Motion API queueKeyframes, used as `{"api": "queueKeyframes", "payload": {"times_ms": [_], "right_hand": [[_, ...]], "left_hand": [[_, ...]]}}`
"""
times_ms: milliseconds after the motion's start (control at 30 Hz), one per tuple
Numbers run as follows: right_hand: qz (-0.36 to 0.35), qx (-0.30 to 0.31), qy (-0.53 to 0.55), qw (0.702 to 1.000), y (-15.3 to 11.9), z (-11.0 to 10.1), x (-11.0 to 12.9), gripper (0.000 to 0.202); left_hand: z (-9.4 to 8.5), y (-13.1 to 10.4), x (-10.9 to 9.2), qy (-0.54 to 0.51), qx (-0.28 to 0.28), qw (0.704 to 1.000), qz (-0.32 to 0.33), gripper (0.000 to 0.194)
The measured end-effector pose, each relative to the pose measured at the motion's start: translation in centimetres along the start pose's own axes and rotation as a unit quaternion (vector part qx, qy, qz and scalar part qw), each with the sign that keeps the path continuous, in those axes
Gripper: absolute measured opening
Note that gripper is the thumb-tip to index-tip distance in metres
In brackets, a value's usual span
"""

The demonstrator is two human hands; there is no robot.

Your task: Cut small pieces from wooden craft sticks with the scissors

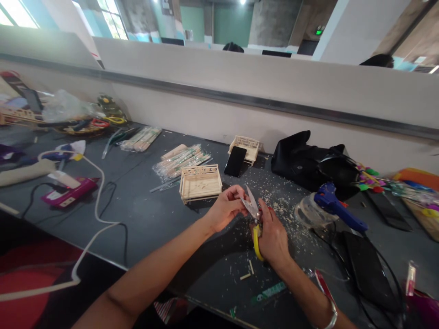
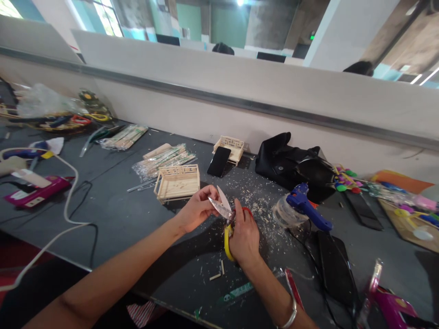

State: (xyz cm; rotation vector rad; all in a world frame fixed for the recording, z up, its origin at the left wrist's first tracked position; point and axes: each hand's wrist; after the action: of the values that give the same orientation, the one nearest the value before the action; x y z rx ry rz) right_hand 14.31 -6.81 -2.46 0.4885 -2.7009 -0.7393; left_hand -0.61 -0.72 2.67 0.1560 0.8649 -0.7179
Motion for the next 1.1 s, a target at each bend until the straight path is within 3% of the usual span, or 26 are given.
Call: {"api": "queueKeyframes", "payload": {"times_ms": [333,600,867,1100], "right_hand": [[0.012,0.007,-0.011,1.000,-0.1,0.1,0.0,0.054],[-0.018,0.001,-0.014,1.000,-0.1,0.0,-0.4,0.053],[-0.024,-0.016,-0.034,0.999,-0.2,-0.3,-0.5,0.041],[0.044,-0.057,0.022,0.997,0.2,-0.6,-1.0,0.034]], "left_hand": [[0.3,0.1,0.3,-0.016,-0.008,1.000,0.009,0.029],[0.1,0.1,0.2,-0.015,-0.015,1.000,0.010,0.029],[-0.4,0.1,0.2,-0.019,0.010,1.000,0.003,0.022],[-0.3,0.1,0.1,0.013,0.008,1.000,0.010,0.011]]}}
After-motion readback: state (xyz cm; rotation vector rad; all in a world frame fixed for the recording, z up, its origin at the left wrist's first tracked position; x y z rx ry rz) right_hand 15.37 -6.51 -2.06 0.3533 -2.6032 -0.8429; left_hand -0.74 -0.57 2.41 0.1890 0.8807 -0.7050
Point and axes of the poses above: each hand's wrist, its own y-axis towards the middle knuckle, its own z-axis out of the palm, x = y × z, and after that the axes turned 14 degrees about -z, right-handed
